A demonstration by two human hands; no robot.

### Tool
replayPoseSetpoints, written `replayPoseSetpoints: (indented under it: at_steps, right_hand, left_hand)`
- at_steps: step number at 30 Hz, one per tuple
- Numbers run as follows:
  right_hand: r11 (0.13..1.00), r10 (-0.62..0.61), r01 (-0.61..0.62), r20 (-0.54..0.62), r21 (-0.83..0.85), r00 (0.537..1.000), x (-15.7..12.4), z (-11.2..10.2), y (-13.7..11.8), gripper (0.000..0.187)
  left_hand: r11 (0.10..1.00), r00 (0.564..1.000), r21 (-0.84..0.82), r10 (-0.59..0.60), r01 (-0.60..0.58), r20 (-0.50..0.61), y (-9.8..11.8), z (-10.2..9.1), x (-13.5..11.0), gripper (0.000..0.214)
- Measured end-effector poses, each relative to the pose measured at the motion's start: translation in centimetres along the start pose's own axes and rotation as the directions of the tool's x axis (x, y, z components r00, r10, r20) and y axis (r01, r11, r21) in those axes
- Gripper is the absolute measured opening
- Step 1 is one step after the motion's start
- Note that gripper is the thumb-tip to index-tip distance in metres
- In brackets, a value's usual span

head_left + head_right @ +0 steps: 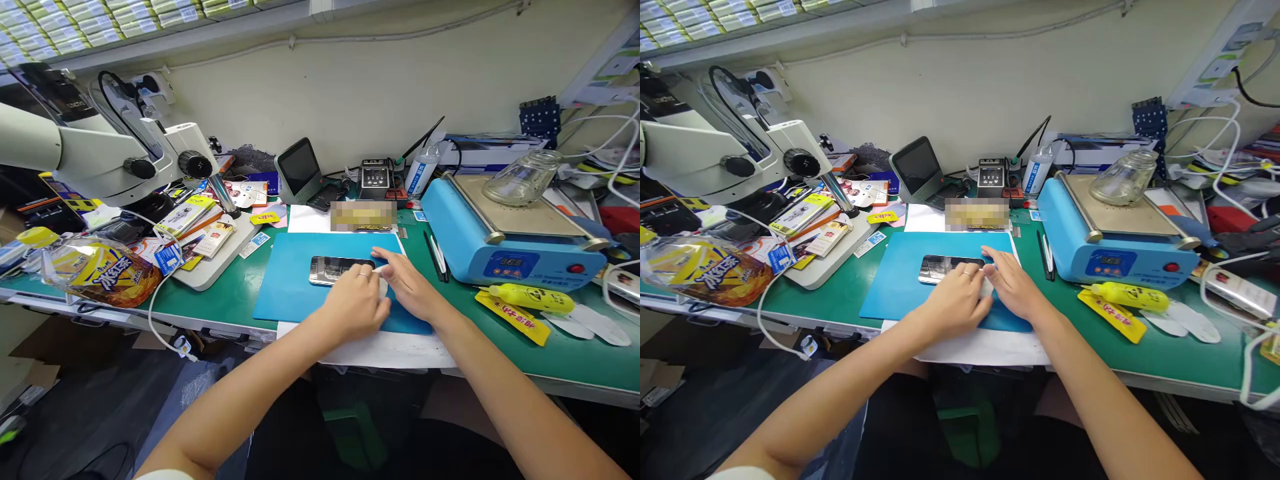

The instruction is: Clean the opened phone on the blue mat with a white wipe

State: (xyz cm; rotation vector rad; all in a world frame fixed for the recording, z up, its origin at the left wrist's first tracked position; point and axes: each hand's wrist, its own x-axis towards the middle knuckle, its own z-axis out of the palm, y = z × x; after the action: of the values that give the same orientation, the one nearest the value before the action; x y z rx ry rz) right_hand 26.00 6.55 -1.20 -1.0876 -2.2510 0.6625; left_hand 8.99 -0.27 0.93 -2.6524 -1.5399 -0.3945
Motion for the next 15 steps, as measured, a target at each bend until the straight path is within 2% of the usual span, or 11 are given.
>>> replayPoseSetpoints:
  at_steps: [3, 7, 10, 12, 15]
  right_hand:
    - [1.0, 0.01, -0.01, 0.005, 0.01, 1.0, 0.0, 0.0, 0.0, 0.079]
    - [0.999, 0.044, -0.044, 0.036, -0.013, 0.998, 0.0, -0.2, -0.5, 0.079]
    - [0.998, 0.055, -0.054, 0.055, -0.024, 0.997, 0.0, -0.2, -0.8, 0.08]
    - [0.999, 0.042, -0.041, 0.053, -0.019, 0.998, 0.0, -0.2, -0.7, 0.081]
    - [1.0, 0.021, -0.021, 0.034, -0.003, 0.999, -0.1, -0.2, -0.5, 0.082]
  left_hand:
    - [0.999, 1.0, 0.029, 0.014, -0.014, 0.002, 0.2, 0.1, -0.3, 0.036]
    - [0.992, 0.995, 0.074, -0.103, 0.102, 0.012, -3.0, -0.8, -3.0, 0.031]
    - [0.986, 0.988, 0.076, -0.152, 0.151, 0.012, -4.3, -1.2, -3.5, 0.03]
    - [0.987, 0.988, 0.044, -0.157, 0.156, 0.012, -3.5, -1.0, -2.6, 0.029]
    - [0.995, 0.995, -0.012, -0.096, 0.096, 0.012, -0.9, -0.3, -1.0, 0.028]
